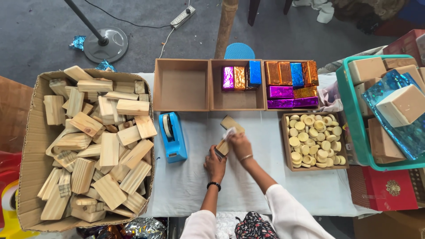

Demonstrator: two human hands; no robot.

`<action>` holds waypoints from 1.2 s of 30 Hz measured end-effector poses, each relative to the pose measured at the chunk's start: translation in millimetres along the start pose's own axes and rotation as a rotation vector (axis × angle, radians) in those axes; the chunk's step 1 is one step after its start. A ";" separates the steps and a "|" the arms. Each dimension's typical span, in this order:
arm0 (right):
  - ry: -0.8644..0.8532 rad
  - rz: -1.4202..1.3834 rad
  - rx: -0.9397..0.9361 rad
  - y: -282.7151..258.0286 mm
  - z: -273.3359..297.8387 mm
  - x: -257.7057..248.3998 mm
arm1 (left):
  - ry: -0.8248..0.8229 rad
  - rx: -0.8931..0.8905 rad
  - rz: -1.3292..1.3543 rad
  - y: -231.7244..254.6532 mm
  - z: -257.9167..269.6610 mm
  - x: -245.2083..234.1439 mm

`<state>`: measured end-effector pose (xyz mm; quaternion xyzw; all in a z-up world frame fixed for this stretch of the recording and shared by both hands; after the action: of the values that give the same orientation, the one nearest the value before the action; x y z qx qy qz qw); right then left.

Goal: Cleaning and inspecting small wooden blocks and pieces.

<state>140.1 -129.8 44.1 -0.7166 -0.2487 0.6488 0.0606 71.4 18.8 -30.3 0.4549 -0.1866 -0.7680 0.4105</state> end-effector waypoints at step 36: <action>-0.446 0.123 -0.436 0.8 9.2 36.5 | 0.007 0.122 0.054 -9.7 -2.4 3.4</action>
<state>132.8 -116.8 9.5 -0.5664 -0.3453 0.7238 -0.1896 68.1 22.0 -39.8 0.4764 -0.2436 -0.7423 0.4033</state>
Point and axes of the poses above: each hand's wrist, its own z-axis away from the middle knuckle, its own x-axis out of the palm, y = z × x, the point moved 7 cm from there along -z, towards the middle knuckle, and after that the axes turned 15 degrees about -y, right-handed, at the moved point
